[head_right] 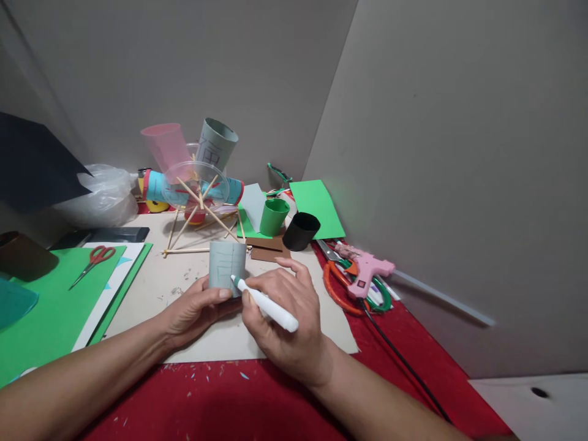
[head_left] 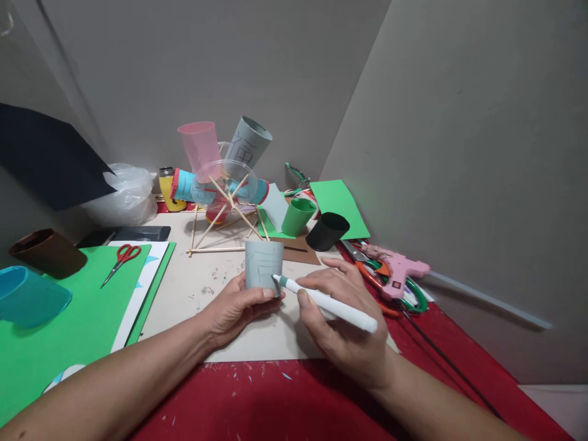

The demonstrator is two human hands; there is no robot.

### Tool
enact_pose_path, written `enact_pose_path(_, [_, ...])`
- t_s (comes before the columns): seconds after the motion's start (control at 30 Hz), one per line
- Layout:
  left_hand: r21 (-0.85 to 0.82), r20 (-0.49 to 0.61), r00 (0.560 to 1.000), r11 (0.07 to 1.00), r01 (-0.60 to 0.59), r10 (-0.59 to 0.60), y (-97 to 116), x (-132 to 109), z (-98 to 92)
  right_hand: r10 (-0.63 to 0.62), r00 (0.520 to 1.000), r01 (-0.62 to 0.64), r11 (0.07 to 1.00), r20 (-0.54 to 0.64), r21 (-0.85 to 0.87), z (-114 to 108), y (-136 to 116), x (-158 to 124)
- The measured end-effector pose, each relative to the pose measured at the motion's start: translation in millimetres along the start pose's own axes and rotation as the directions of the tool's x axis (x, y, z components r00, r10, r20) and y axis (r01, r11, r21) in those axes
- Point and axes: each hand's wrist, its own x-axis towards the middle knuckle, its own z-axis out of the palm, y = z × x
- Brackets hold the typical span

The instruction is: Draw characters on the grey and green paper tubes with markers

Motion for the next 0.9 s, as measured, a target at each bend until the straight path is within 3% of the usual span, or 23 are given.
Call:
enact_pose_path(0.57, [-0.060, -0.033, 0.999, 0.998, 0.022, -0.024, 3.9, -2.2, 1.4, -0.004, 0.999, 0.002, 0.999, -0.045, -0.054, 0.6, 5.2, -0.7])
enact_pose_path(0.9, [-0.044, -0.016, 1.000, 0.999, 0.025, -0.025, 2.1, -1.1, 2.4, -0.015, 0.999, 0.016, 1.000, -0.032, 0.019, -1.2, 1.8, -1.2])
